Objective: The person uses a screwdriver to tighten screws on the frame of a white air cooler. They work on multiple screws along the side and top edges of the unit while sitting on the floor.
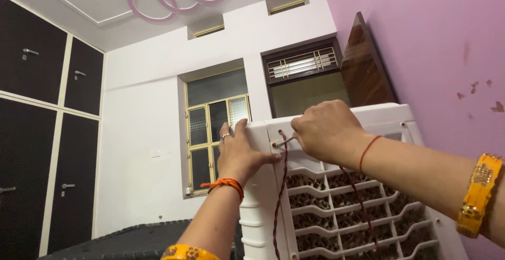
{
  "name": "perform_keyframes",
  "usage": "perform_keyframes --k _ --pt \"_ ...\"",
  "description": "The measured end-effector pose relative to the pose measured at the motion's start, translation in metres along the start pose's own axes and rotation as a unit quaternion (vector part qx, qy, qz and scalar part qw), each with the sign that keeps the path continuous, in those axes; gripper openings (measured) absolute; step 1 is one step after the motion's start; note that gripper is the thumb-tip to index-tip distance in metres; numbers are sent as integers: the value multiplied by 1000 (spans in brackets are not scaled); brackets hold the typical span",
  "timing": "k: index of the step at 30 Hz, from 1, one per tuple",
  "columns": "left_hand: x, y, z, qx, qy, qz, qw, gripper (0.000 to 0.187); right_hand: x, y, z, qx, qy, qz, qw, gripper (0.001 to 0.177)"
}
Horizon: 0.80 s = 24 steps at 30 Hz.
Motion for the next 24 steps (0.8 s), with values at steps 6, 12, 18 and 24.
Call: perform_keyframes --k 6,12,18,24 --pt "-2 0 -13 -50 -12 -31 998 126 4 0 8 -59 -96 -41 993 30" --pt "-4 -4 -25 -76 -51 -71 993 123 4 -3 10 -34 -76 -45 995 29" --pt "-17 -10 -37 -82 -79 -54 992 129 3 -14 18 62 -56 -90 992 28" --pt "-30 -10 -40 -80 -108 13 991 125 4 -17 20 54 -74 -93 991 26"
Point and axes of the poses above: each hand's wrist, its own z-axis away from the middle knuckle, its own y-axis out of the back of the hand, x = y × z, the point moved 2 cm from there along -z, towards the middle knuckle, and after that the axes turned 10 degrees about -y, right-handed, at the moved point
